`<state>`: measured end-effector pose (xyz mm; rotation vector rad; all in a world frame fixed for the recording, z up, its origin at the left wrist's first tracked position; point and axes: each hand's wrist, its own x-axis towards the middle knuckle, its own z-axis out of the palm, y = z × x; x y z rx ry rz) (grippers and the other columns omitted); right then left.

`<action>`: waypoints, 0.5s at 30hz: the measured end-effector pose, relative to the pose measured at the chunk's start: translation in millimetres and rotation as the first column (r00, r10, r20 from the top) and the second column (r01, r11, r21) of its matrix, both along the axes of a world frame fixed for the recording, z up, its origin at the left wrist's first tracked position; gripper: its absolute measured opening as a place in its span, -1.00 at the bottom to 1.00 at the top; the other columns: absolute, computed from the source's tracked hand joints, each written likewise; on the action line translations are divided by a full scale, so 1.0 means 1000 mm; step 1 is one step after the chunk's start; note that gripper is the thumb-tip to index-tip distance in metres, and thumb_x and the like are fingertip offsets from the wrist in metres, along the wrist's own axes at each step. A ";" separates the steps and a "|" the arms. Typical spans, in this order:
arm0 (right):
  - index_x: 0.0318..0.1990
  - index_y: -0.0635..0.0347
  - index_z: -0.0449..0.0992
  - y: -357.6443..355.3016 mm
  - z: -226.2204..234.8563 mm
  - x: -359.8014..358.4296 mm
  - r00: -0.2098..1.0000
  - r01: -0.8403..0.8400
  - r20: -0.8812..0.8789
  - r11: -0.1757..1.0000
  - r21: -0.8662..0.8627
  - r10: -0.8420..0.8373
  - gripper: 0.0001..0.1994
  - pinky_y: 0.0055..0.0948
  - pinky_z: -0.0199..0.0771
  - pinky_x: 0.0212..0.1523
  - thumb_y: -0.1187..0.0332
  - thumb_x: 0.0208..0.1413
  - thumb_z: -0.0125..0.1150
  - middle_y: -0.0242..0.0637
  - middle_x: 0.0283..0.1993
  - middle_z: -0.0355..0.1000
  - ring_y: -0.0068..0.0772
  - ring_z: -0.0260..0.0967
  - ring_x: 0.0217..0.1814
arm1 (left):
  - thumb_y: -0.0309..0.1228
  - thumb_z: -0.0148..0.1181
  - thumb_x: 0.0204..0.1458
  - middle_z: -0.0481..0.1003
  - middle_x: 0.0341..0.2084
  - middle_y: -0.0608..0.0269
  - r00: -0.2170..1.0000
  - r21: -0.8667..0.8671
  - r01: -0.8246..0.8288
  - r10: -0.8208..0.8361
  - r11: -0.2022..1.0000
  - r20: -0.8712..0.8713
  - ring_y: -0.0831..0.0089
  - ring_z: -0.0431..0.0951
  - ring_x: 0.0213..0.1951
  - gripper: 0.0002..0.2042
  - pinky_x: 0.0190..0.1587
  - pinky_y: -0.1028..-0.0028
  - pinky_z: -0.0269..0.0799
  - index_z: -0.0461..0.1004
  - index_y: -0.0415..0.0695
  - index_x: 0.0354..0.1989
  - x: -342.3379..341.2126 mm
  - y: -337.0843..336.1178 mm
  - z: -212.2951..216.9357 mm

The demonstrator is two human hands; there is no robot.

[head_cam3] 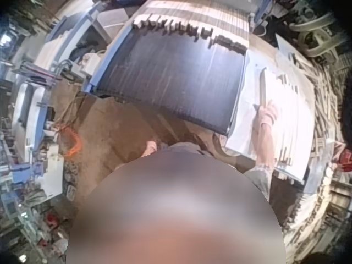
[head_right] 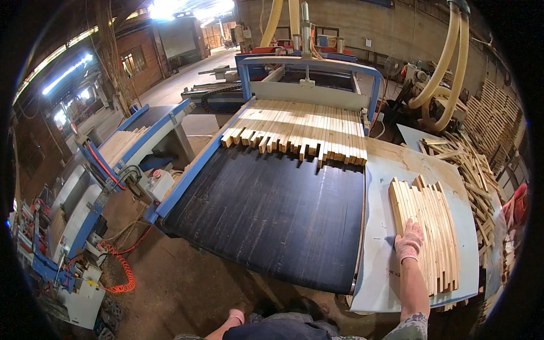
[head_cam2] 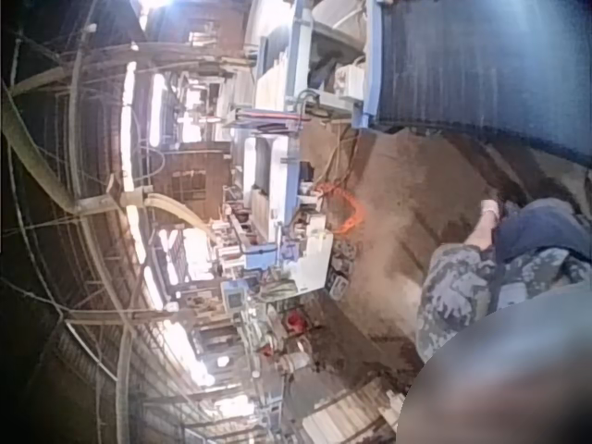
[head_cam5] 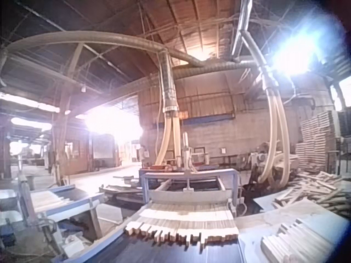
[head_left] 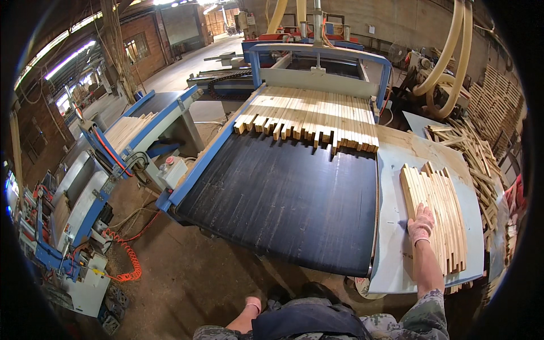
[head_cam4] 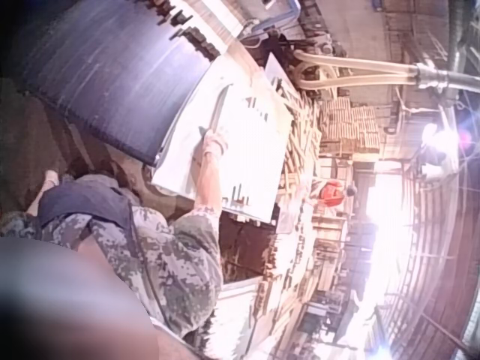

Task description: The person repeatedly picks up bundles of light-colored wooden slats from a metal table and places them onto a moving conveyor belt. The person wears pink gloves and aligns the wood pieces before feeding them into the machinery. The task involves continuous handling and stacking of the wood components in a factory setting.

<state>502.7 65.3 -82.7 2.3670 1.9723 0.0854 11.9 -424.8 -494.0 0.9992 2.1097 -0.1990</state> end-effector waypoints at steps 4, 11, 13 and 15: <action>0.65 0.06 0.12 0.001 0.017 -0.025 0.998 -0.057 -0.023 0.998 -0.018 0.056 -0.09 -0.09 0.16 0.60 0.08 0.19 0.40 -0.02 0.49 0.32 0.00 0.20 0.58 | -0.30 0.21 0.32 0.70 -0.05 0.09 0.753 0.291 -0.590 0.643 0.753 -0.137 0.20 0.67 0.03 -0.76 0.05 0.22 0.54 0.69 -0.20 -0.09 -0.023 -0.006 0.032; 0.54 0.19 0.30 0.014 -0.048 0.052 0.965 -0.254 0.010 0.921 0.296 0.263 -0.14 0.03 0.42 0.25 0.04 0.08 0.35 0.08 0.14 0.50 0.09 0.41 0.17 | -0.31 0.21 0.39 0.68 0.03 0.12 0.413 0.470 -0.812 0.228 -0.347 0.882 0.37 0.69 0.02 -0.68 0.15 0.38 0.60 0.62 -0.25 0.17 0.024 0.106 0.316; 0.51 0.20 0.34 0.013 -0.033 0.036 0.945 -0.325 0.041 0.912 0.250 0.326 -0.16 0.04 0.46 0.19 0.01 0.09 0.35 0.07 0.05 0.53 0.12 0.44 0.11 | -0.28 0.16 0.43 0.67 0.07 0.11 0.507 0.528 -0.817 0.147 -0.233 0.849 0.36 0.68 0.08 -0.66 0.21 0.34 0.58 0.59 -0.23 0.22 0.049 0.126 0.347; 0.55 0.21 0.28 0.016 -0.007 0.036 0.942 -0.202 -0.242 0.968 0.149 0.233 -0.14 0.03 0.44 0.32 -0.02 0.14 0.32 0.15 0.21 0.53 0.11 0.47 0.27 | -0.28 0.10 0.48 0.64 0.16 0.03 0.574 0.572 -0.816 -0.002 -0.084 0.819 0.29 0.65 0.19 -0.63 0.33 0.25 0.52 0.55 -0.28 0.28 0.075 0.149 0.353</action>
